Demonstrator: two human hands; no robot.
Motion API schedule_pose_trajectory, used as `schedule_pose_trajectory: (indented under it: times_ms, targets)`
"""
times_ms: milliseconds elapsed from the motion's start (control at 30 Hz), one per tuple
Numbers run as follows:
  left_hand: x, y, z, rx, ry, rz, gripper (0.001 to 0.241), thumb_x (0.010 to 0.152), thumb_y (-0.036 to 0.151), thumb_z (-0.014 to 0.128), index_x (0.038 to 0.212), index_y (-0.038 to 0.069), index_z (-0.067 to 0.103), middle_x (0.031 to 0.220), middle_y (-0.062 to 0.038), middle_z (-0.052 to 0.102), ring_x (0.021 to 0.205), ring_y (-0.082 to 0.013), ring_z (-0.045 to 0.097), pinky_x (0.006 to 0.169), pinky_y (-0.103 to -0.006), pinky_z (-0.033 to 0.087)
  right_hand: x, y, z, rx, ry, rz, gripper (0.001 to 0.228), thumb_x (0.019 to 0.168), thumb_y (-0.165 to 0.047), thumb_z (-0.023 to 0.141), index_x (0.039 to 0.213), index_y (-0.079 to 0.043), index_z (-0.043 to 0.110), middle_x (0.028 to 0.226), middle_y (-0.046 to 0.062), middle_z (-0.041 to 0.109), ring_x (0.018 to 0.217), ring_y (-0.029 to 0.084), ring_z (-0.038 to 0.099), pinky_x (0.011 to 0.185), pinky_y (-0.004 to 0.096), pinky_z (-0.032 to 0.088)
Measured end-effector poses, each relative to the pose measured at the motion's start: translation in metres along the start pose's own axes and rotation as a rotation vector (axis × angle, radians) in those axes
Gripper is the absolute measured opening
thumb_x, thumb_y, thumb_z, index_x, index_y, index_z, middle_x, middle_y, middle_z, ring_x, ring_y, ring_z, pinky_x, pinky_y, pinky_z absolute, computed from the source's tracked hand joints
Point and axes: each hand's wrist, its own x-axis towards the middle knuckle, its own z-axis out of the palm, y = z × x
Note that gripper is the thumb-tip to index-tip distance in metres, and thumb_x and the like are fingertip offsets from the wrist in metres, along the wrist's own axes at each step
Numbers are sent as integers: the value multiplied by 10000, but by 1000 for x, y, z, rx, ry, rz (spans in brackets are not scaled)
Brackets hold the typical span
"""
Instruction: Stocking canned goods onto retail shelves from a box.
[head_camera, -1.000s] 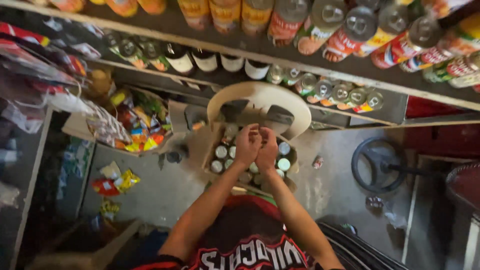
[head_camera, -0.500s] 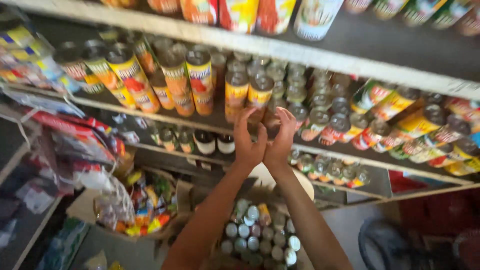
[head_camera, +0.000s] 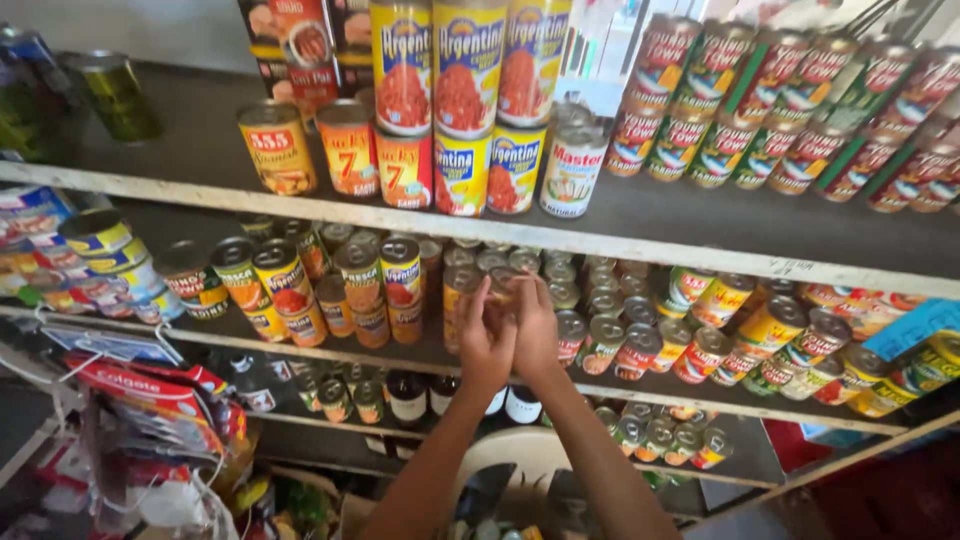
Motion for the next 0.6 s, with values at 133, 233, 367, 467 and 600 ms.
schedule_pose_trajectory:
  times_ms: [133, 233, 367, 467, 600]
  targets:
    - [-6, 5, -6, 2, -4, -64, 621, 861, 52, 653, 1466, 28, 515, 1189, -155, 602, 1076, -302, 598, 971, -411, 499, 3, -24, -9, 125, -137, 359, 379, 833, -174, 752, 1099, -39, 518, 928, 171, 681, 849, 354, 702, 729, 435, 533]
    - [-9, 20, -13, 32, -3, -21, 633, 861, 35, 664, 1473, 12, 503, 1243, -184, 586, 1139, -324, 582, 1019, -428, 474, -4, -7, -6, 52, -46, 84, 323, 810, -99, 753, 1020, -27, 518, 918, 190, 631, 831, 396, 633, 712, 456, 514]
    - [-15, 21, -15, 36, -5, 21, 633, 863, 10, 680, 1471, 6, 506, 1357, -214, 593, 1249, -349, 577, 1056, -433, 462, -7, -13, -16, 67, -84, 201, 312, 831, -126, 775, 950, -37, 501, 899, 173, 622, 781, 358, 655, 673, 443, 527]
    - [-22, 18, -20, -25, -10, -75, 603, 893, 26, 704, 1472, 33, 536, 1226, -140, 657, 1138, -269, 656, 1021, -373, 524, -18, -14, -21, -25, -63, 163, 335, 799, -94, 825, 884, -15, 511, 872, 199, 608, 820, 418, 617, 721, 473, 510]
    - [-26, 10, -16, -82, -55, -87, 601, 846, -6, 702, 1425, 0, 542, 1311, -170, 633, 1189, -296, 634, 1011, -380, 502, -28, -32, -33, -45, 175, -126, 318, 782, -73, 833, 858, -38, 526, 1051, 210, 651, 1042, 438, 668, 831, 468, 544]
